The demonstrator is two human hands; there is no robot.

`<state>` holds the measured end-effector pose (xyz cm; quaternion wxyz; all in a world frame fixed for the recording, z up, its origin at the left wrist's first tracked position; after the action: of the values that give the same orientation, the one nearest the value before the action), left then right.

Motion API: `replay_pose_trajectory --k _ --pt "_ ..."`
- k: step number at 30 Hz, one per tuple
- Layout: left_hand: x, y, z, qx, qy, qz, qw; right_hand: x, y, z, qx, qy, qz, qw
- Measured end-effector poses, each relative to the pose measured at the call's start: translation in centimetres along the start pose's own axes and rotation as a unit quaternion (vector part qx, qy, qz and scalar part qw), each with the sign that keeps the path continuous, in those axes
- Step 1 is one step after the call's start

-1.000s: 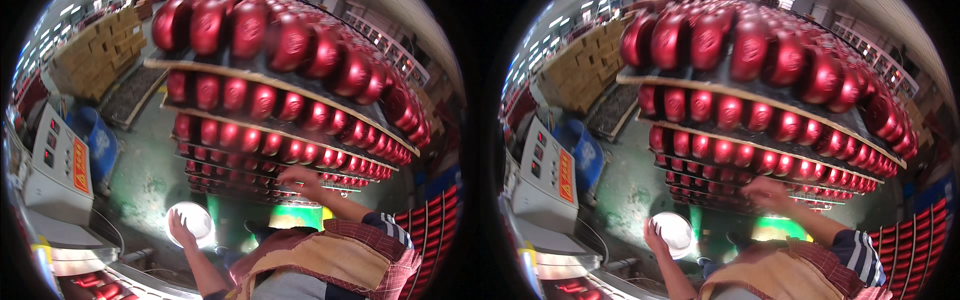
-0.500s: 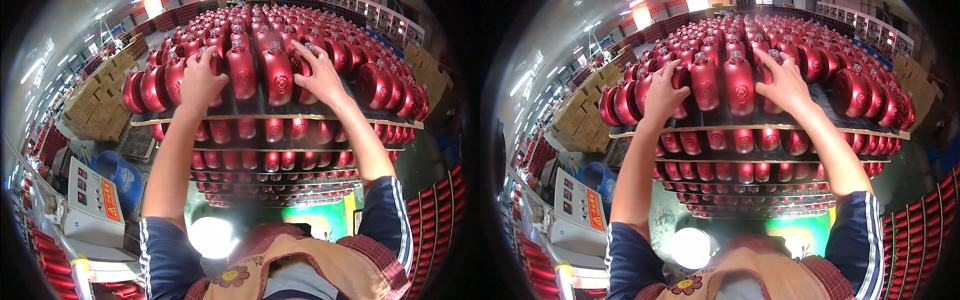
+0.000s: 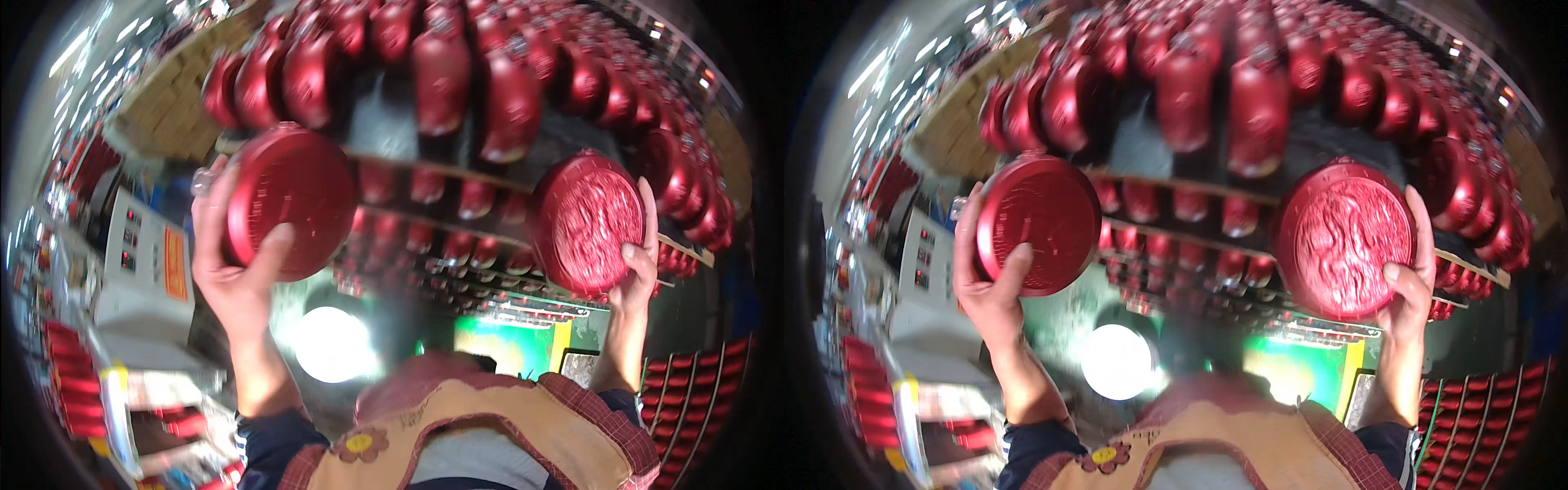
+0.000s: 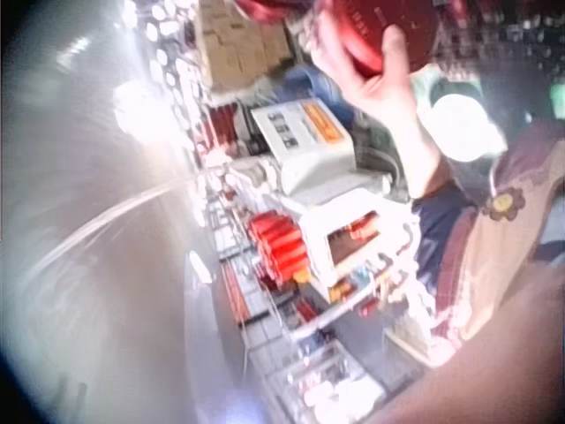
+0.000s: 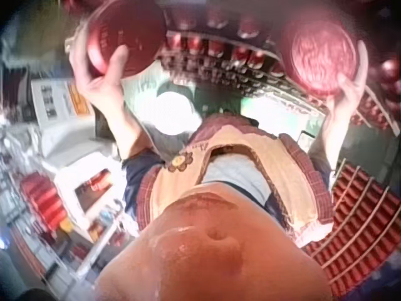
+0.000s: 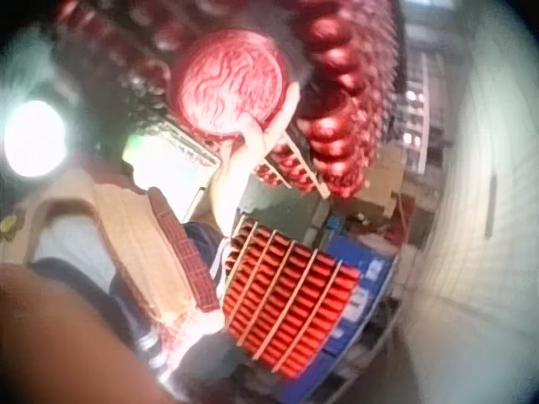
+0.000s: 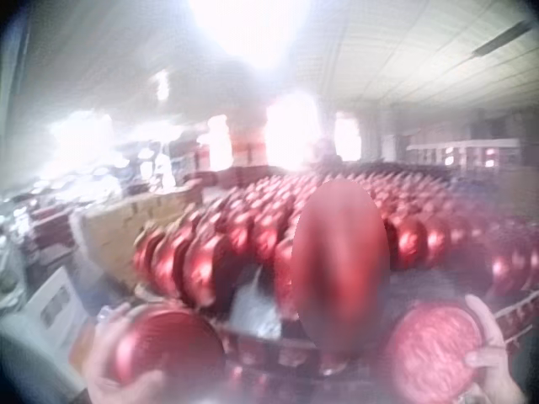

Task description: The person uses a manual pallet jack to move a pallet stacked with red containers across a warehouse floor. They then place several containers onto a conveyor belt one by one.

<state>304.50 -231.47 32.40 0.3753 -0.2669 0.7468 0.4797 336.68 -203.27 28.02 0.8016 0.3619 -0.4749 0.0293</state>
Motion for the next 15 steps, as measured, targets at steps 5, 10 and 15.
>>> replay_pose_trajectory --k 5,10,15 --pt "11.3 -12.4 -9.3 -0.05 -0.413 -0.296 0.86 -9.4 -11.3 10.0 -0.095 0.419 0.376 0.821" --pt "24.3 -23.8 -12.0 -0.099 -0.731 -0.482 0.472 -19.3 -22.2 25.6 -0.059 0.637 0.662 0.391" --pt "32.5 -31.3 -14.2 -0.053 -0.894 -0.351 0.274 -25.7 -31.3 34.5 -0.121 0.676 0.705 0.178"
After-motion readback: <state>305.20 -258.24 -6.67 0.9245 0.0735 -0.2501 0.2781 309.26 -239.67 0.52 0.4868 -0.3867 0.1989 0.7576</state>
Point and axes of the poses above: each hand's wrist, its own y-axis towards the middle knuckle, its own z-axis out of the palm, x = y × z, the point moved 2 cm from there along y, towards the middle knuckle, and after that the axes turned 15 degrees about -z, right-handed, at the moved point
